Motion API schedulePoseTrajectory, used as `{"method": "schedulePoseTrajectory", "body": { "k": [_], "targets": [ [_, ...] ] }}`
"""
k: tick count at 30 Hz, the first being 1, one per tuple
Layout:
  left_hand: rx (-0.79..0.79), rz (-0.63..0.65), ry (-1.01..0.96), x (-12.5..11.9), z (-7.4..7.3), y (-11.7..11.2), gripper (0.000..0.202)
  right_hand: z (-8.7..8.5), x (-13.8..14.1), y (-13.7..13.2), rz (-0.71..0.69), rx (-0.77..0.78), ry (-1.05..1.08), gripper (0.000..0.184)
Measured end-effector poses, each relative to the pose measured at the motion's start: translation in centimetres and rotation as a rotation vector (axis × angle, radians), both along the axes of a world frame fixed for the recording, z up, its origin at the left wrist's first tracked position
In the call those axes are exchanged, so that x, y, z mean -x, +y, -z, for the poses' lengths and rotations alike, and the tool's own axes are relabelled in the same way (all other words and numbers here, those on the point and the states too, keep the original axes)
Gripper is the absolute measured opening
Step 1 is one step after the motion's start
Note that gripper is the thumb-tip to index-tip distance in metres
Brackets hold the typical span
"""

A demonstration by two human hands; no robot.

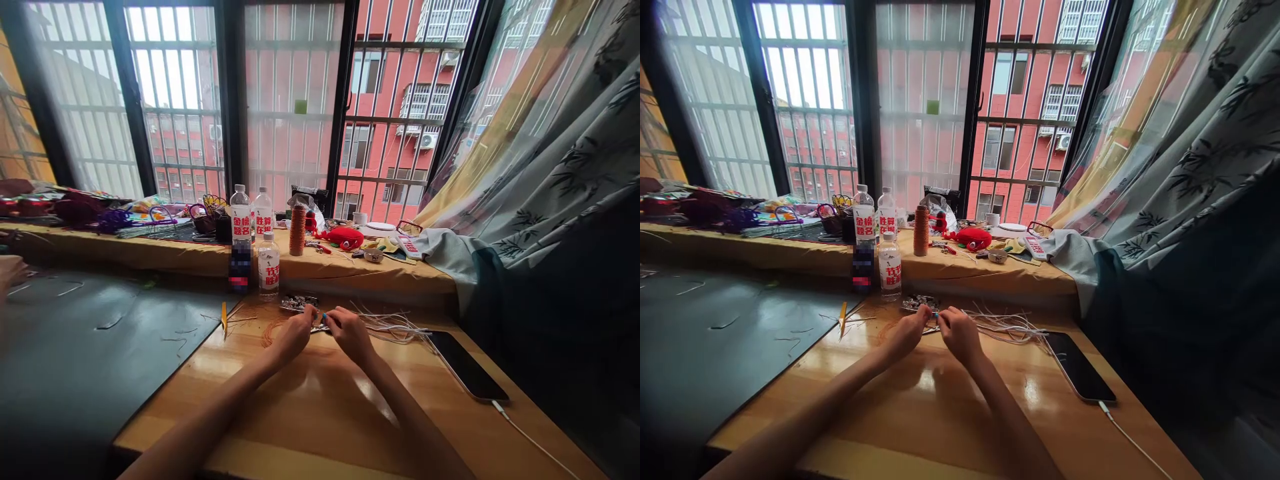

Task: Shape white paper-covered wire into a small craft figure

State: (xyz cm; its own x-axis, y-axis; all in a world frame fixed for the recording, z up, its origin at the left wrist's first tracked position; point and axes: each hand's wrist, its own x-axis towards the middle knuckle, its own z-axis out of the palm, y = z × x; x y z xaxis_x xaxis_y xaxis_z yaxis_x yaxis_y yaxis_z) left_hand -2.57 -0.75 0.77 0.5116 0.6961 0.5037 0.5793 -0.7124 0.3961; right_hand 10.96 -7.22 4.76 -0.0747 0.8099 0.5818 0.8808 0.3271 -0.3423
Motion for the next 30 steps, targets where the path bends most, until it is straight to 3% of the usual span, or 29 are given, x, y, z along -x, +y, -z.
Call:
{"method": "schedulePoseTrajectory", "body": {
  "k": [6,10,13,17,22,25,27,30],
  "targets": [
    [0.146,-0.092,-0.355,0.2,-1.6,0.4,0.016,1.9,3.6,-0.9,-0.126,-0.006,0.028,0.023],
    [0.237,-0.018,-0.528,0.4,-2.9,-0.4,0.013,3.7,4.2,-0.1,-0.24,0.086,0.311,0.024],
    [0.317,0.11,-0.567,0.1,-2.9,-0.8,0.012,4.2,3.4,1.1,-0.248,0.16,0.506,0.025],
    [0.263,0.229,-0.419,-0.2,-1.8,-0.7,0.013,3.7,0.7,2.3,-0.232,0.237,0.633,0.026],
    [0.04,0.102,0.05,0.0,-0.9,-0.9,0.017,2.5,-2.8,2.5,-0.422,0.448,0.694,0.033],
    [-0.028,0.105,0.244,0.2,-0.9,-1.4,0.019,2.0,-4.1,2.5,-0.435,0.546,0.601,0.034],
    [-0.058,0.116,0.314,0.2,-0.9,-1.7,0.02,1.7,-4.2,2.4,-0.38,0.503,0.465,0.031],
    [-0.059,0.048,0.33,0.0,-0.7,-1.6,0.02,1.1,-3.0,1.7,-0.239,0.28,0.195,0.027]
  ]
}}
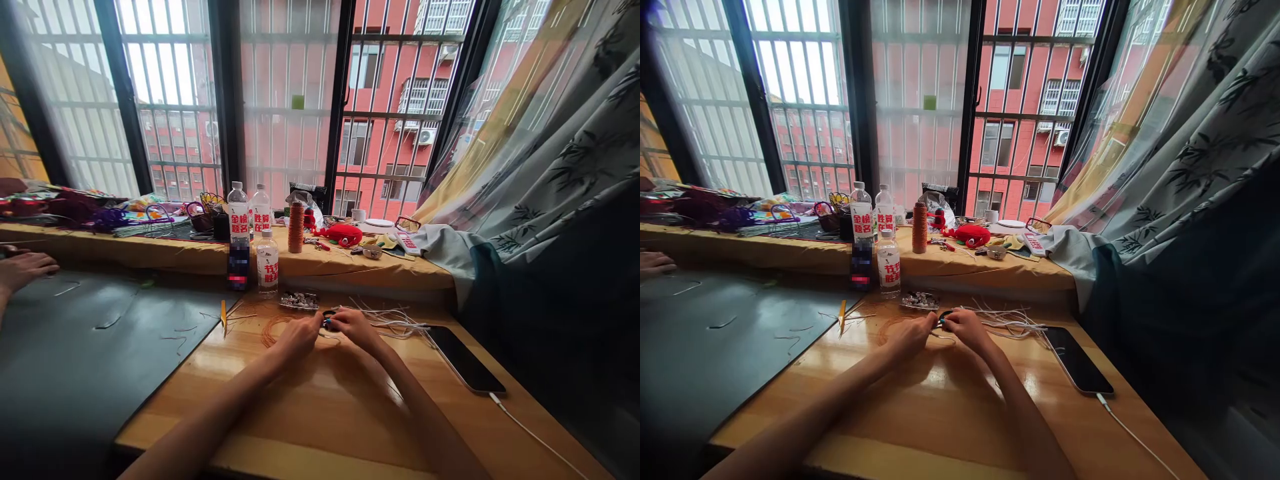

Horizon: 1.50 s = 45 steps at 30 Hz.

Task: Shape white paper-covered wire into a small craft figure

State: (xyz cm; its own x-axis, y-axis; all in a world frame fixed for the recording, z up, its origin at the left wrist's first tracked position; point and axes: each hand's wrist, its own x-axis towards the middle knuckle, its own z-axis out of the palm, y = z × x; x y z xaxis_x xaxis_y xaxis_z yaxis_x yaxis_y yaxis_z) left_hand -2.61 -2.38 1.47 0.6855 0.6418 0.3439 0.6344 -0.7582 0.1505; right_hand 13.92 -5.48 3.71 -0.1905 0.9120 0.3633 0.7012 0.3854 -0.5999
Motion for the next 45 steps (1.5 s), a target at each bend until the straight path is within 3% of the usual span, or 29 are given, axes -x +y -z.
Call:
{"method": "schedulePoseTrajectory", "body": {
  "k": [4,8,12,15,18,21,25,28,31,34,37,41,45],
  "targets": [
    [0.073,-0.158,-0.179,-0.2,0.2,1.0,0.019,-0.6,3.3,-1.6,0.175,-0.233,-0.268,0.024],
    [0.156,-0.208,-0.562,-0.1,-0.2,1.9,0.016,0.3,5.8,-2.6,0.221,-0.294,-0.337,0.025],
    [0.246,-0.135,-0.866,-0.2,-0.8,1.7,0.013,2.2,6.5,-2.1,0.135,-0.249,-0.148,0.024],
    [0.363,-0.009,-0.954,-0.4,-1.1,1.0,0.011,3.0,6.1,-1.1,0.021,-0.18,0.09,0.025],
    [0.396,0.09,-0.891,-0.5,-1.1,0.5,0.013,2.8,4.6,0.0,0.005,-0.121,0.216,0.024],
    [0.181,0.123,-0.626,-0.3,-0.7,0.3,0.013,2.2,2.1,0.8,0.015,-0.079,0.262,0.025],
    [-0.056,0.135,-0.244,0.2,-0.1,0.1,0.018,1.4,-0.9,1.1,-0.08,0.05,0.251,0.031],
    [-0.138,0.156,-0.061,0.4,-0.3,-0.1,0.02,0.8,-1.8,0.9,-0.103,0.082,0.15,0.03],
    [-0.211,0.192,0.06,0.4,-0.7,-0.2,0.019,0.1,-1.5,0.2,-0.068,0.015,-0.092,0.024],
    [-0.229,0.114,0.051,0.3,-0.6,0.0,0.02,-0.7,-0.2,-0.8,0.009,-0.125,-0.298,0.022],
    [-0.195,-0.029,-0.06,0.3,-0.4,0.3,0.02,-1.1,1.8,-1.7,0.086,-0.225,-0.34,0.025],
    [-0.135,-0.107,-0.25,0.3,-0.1,0.7,0.017,-0.7,3.8,-2.3,0.182,-0.305,-0.275,0.026],
    [-0.058,-0.098,-0.389,0.1,0.2,1.5,0.014,0.0,4.6,-2.0,0.192,-0.329,-0.032,0.024]
  ]
}}
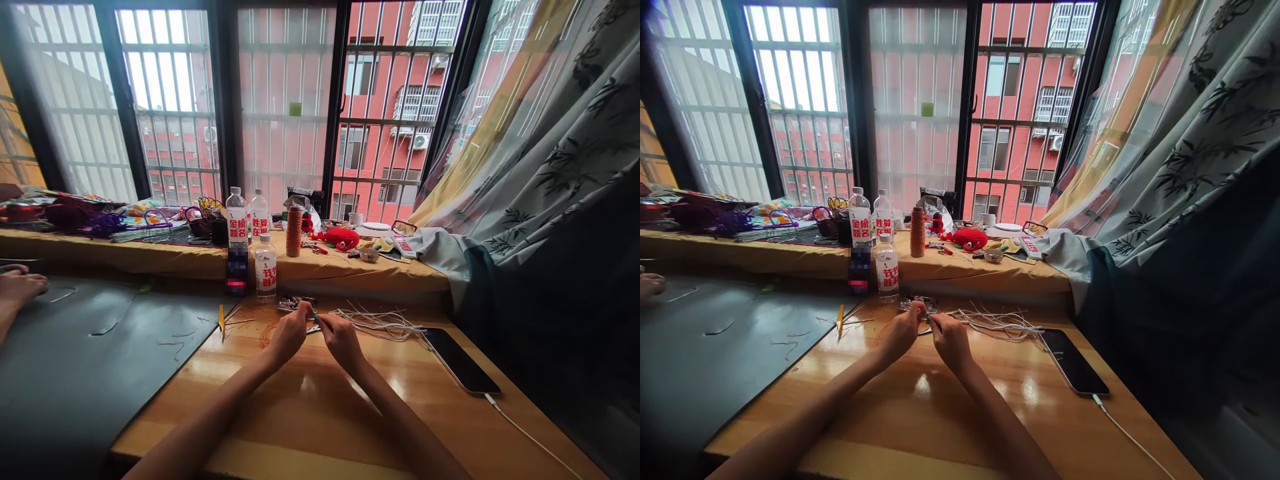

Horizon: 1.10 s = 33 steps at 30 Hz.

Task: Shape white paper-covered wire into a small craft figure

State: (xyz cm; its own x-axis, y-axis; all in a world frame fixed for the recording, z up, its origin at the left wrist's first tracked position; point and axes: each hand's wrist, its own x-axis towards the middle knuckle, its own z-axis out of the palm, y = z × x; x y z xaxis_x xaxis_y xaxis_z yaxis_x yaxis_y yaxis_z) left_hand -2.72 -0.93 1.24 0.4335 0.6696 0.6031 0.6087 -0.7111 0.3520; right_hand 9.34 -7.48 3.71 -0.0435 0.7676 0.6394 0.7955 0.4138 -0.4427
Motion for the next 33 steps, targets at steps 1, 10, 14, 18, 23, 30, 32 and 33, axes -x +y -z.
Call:
{"method": "schedulePoseTrajectory", "body": {
  "k": [1,10,14,18,23,30,32,33],
  "targets": [
    [0.021,-0.004,-0.036,0.0,0.1,0.3,0.015,0.2,0.1,0.1,-0.003,0.001,0.061,0.025],
    [0.137,-0.016,-0.275,0.1,-0.7,0.6,0.016,1.8,-0.1,0.3,-0.035,-0.067,-0.394,0.027],
    [0.137,-0.008,-0.185,-0.3,-0.2,0.3,0.018,2.2,0.3,0.0,-0.005,-0.086,-0.506,0.028],
    [0.116,0.072,-0.112,-0.1,0.3,0.4,0.019,2.2,1.2,-0.1,-0.019,-0.025,-0.285,0.028],
    [0.026,0.152,-0.009,0.3,0.2,0.6,0.017,1.0,1.1,0.1,-0.061,0.135,0.261,0.025],
    [0.014,0.196,0.037,0.5,0.0,0.2,0.019,0.1,-0.7,1.3,-0.097,0.364,0.876,0.022],
    [0.021,0.223,0.042,0.4,0.1,0.1,0.019,0.2,-1.1,1.6,-0.106,0.49,0.885,0.019],
    [0.034,0.233,0.027,0.3,0.2,0.1,0.019,0.2,-1.4,1.6,-0.111,0.556,0.868,0.018]
  ]
}}
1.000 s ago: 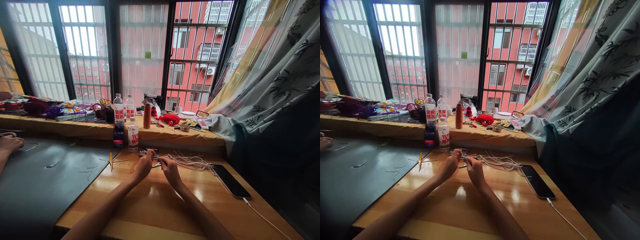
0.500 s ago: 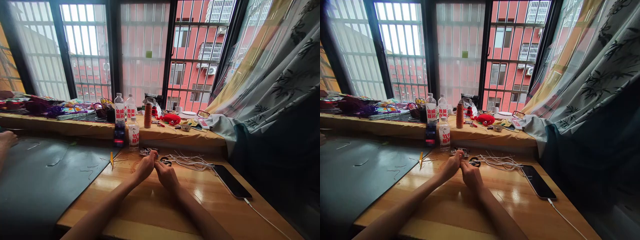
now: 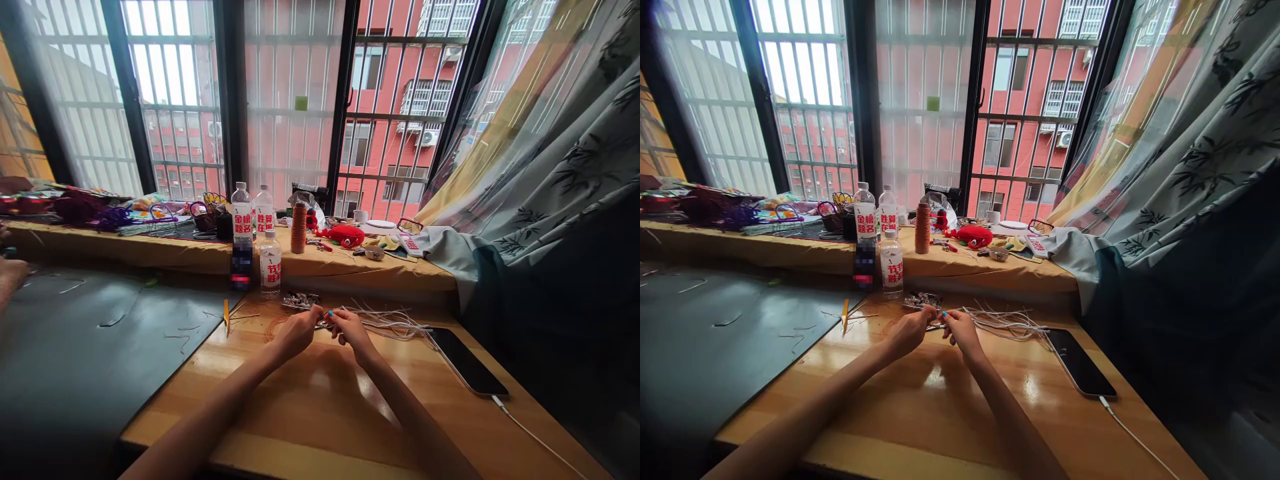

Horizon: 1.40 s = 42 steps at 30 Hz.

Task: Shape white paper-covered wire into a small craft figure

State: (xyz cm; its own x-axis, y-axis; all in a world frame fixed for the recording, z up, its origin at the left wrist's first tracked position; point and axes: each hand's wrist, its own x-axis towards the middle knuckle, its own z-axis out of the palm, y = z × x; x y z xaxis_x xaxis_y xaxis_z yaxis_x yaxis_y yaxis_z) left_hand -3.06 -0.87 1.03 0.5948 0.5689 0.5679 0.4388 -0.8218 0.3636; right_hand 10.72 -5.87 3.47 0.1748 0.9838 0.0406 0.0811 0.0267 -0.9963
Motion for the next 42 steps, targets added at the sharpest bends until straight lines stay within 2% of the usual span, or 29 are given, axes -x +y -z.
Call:
{"method": "schedulePoseTrajectory", "body": {
  "k": [4,7,10,13,16,20,23,25,27,30,32,35,38,42],
  "targets": [
    [0.14,-0.006,-0.183,-0.6,-0.1,-0.3,0.017,-0.4,-1.5,-0.3,-0.222,0.205,0.034,0.015],
    [0.282,0.009,-0.366,-1.0,-0.7,-0.5,0.011,-0.8,-2.8,-0.6,-0.36,0.265,0.105,0.015],
    [0.481,0.089,-0.523,-1.4,-0.9,-0.5,0.009,-0.7,-3.3,-0.5,-0.377,0.204,0.05,0.017],
    [0.675,0.147,-0.63,-1.7,-0.7,-0.2,0.01,0.3,-2.4,0.0,-0.33,0.083,-0.065,0.02],
    [0.737,0.136,-0.648,-1.7,-0.5,-0.1,0.011,1.6,-0.5,0.4,-0.281,0.005,-0.217,0.022],
    [0.602,-0.019,-0.57,-1.4,-0.5,0.0,0.009,2.7,2.3,-0.3,-0.205,-0.264,-0.526,0.022],
    [0.491,-0.129,-0.482,-1.0,-0.6,0.1,0.008,2.8,3.5,-1.4,-0.148,-0.414,-0.757,0.022],
    [0.453,-0.148,-0.446,-0.9,-0.7,0.3,0.009,2.6,3.6,-1.8,-0.14,-0.469,-0.873,0.022],
    [0.438,-0.141,-0.452,-0.8,-0.8,0.4,0.01,2.5,3.4,-1.8,-0.193,-0.498,-0.921,0.022],
    [0.437,-0.068,-0.5,-0.8,-1.1,0.1,0.01,2.6,2.4,-1.1,-0.265,-0.468,-0.848,0.023],
    [0.451,0.032,-0.495,-0.9,-1.3,-0.4,0.012,2.7,1.4,-0.3,-0.239,-0.41,-0.728,0.024],
    [0.42,0.168,-0.35,-0.9,-1.4,-1.3,0.013,2.4,-0.8,0.8,-0.203,-0.315,-0.507,0.029],
    [0.242,0.15,-0.071,-0.8,-1.2,-1.8,0.013,1.5,-3.2,1.4,-0.22,-0.311,-0.462,0.032],
    [0.045,0.019,0.212,-0.7,-0.6,-1.9,0.018,-0.1,-4.6,1.1,-0.215,-0.334,-0.598,0.027]
  ]
}}
